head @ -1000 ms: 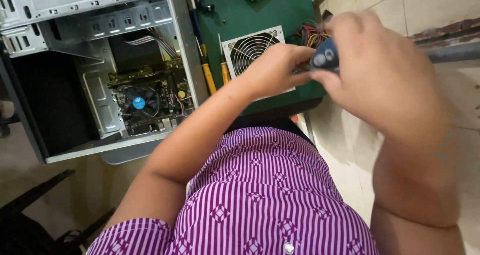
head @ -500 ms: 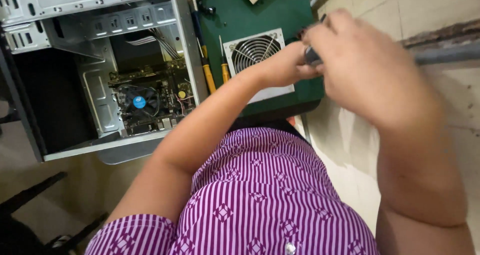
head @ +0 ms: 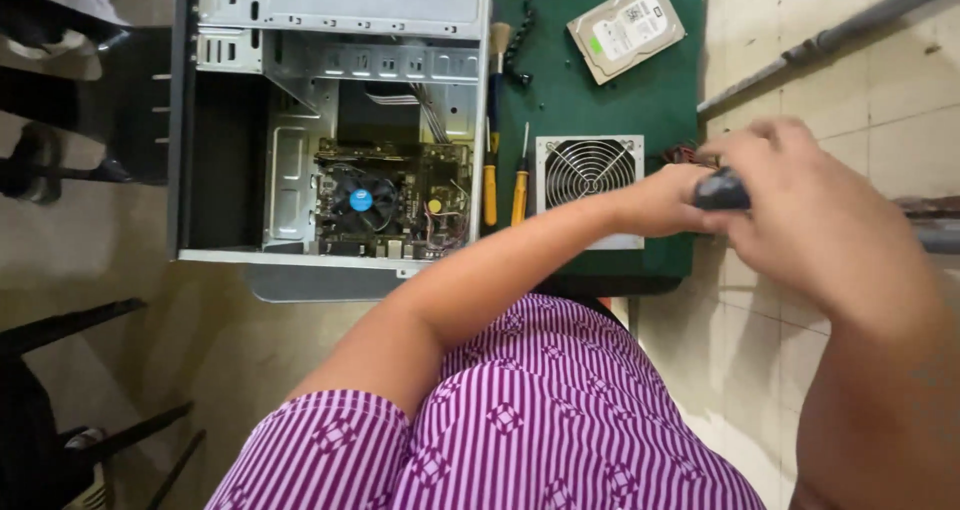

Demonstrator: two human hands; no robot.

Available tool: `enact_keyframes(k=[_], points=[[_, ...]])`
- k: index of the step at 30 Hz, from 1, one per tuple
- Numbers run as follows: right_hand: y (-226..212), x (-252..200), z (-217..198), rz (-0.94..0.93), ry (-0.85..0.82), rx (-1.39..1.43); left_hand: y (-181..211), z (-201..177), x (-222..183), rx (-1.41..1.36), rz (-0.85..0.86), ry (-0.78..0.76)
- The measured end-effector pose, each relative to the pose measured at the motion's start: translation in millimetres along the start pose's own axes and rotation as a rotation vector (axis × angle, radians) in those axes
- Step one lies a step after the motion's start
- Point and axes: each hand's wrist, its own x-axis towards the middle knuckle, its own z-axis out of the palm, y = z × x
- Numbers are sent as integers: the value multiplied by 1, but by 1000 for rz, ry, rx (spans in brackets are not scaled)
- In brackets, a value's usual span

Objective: The person is using a screwdriver to remove the screws holding a power supply unit into a computer case.

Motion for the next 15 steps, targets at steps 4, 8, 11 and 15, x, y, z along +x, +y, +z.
enact_keyframes(k=[4,8,11,15], points=[[14,3,27,-86,50,44,55,-31,-18,-123,-116,-186],[26,9,40,-99,202,-17,90,-19,-19,72,-250,69],[34,13,45,-74,242,-79,88,-7,-13,114,-223,241],[33,13,40,62,198,-147,64,-14,-3,-4,-174,40]])
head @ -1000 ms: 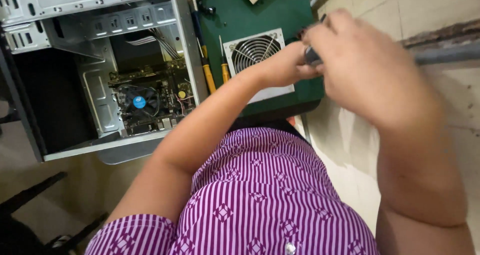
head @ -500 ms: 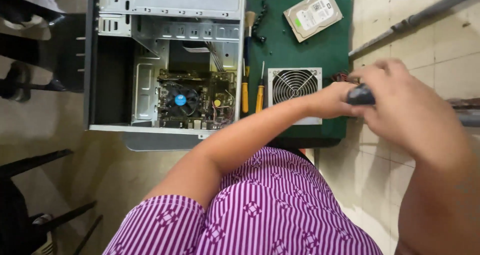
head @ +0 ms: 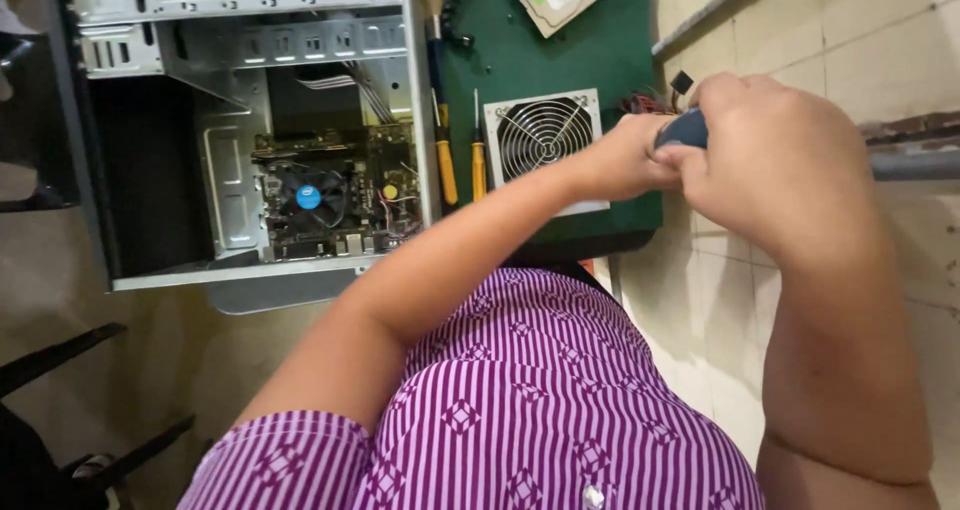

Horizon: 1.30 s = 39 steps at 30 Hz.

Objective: The person is using a screwdriver to remove the screws holding a power supply unit into a computer case.

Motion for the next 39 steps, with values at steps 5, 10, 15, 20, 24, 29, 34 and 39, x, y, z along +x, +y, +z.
enact_keyframes(k=[5,10,15,20,24,29,34,39], points=[[-12,-10,-19,-77,-51,50,-4,-21,-2,-159,82,-324],[-12,-10,-9,-203,-89,85,0,-27,-9,-158,69,-420],[19,4,39,-246,279,-125,38,-18,-17,-125,21,-95],[0,1,3,-110,82,-85,11,-11,-5,-159,49,-124],[-3,-8,-17,-223,23,74,0,-21,2,-179,80,-190],[6,-8,8,-243,155,-4,6,-21,-4,-201,-23,-226],[7,-11,13,-288,246,-47,0,-23,-5,-199,42,-274],[10,-10,13,-292,301,-14,-22,-10,-4,65,136,-73]])
